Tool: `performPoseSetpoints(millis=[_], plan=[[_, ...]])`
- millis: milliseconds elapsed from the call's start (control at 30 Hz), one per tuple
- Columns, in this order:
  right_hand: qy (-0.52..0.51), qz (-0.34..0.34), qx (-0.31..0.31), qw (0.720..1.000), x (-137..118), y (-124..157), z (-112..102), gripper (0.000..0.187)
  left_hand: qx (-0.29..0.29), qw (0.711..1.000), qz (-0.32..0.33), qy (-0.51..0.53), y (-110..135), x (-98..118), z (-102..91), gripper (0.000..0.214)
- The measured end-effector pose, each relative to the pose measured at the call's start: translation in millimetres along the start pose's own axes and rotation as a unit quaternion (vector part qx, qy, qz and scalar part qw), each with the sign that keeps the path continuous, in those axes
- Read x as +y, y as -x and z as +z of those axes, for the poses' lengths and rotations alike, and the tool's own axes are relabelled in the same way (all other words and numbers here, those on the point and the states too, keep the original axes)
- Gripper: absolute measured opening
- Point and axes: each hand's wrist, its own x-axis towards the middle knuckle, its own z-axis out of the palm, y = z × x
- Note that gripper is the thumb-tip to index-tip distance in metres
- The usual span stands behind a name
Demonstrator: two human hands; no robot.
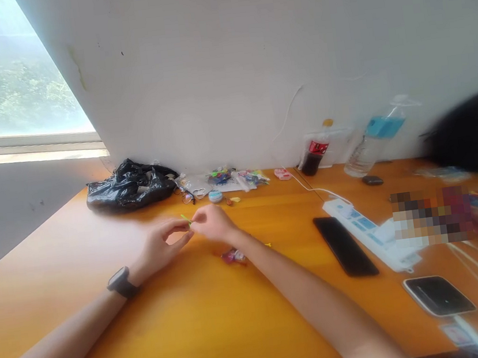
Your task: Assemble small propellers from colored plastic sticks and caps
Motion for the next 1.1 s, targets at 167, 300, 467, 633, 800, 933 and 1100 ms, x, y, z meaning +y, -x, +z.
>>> performPoseSetpoints(millis=[167,300,467,633,800,933,1100], plan=[[-0.074,0.047,-0.045,0.995,2,1,0,0.009,-0.001,0.998,0.017,-0.059,1,1,-2.3,0.025],[-0.119,0.079,-0.087,0.986,-2,5,3,0.007,-0.038,0.999,-0.013,-0.019,3,-3,-3.1,0.023],[-0.121,0.085,-0.134,0.980,3,5,3,0.007,-0.056,0.998,-0.022,0.008,4,-8,-1.6,0.023],[-0.123,0.097,-0.127,0.979,12,3,7,0.021,-0.058,0.998,-0.028,0.009,5,-11,-0.6,0.021],[0.019,0.054,-0.086,0.995,9,3,10,0.016,-0.056,0.998,-0.012,0.000,2,-15,-2.9,0.016],[0.117,0.045,-0.074,0.989,4,2,2,0.013,0.001,0.999,-0.046,0.001,-4,-22,-8.3,0.028],[0.279,0.080,-0.100,0.952,-2,3,-21,0.018,-0.021,0.994,-0.096,0.040,-9,-30,-13.8,0.031]])
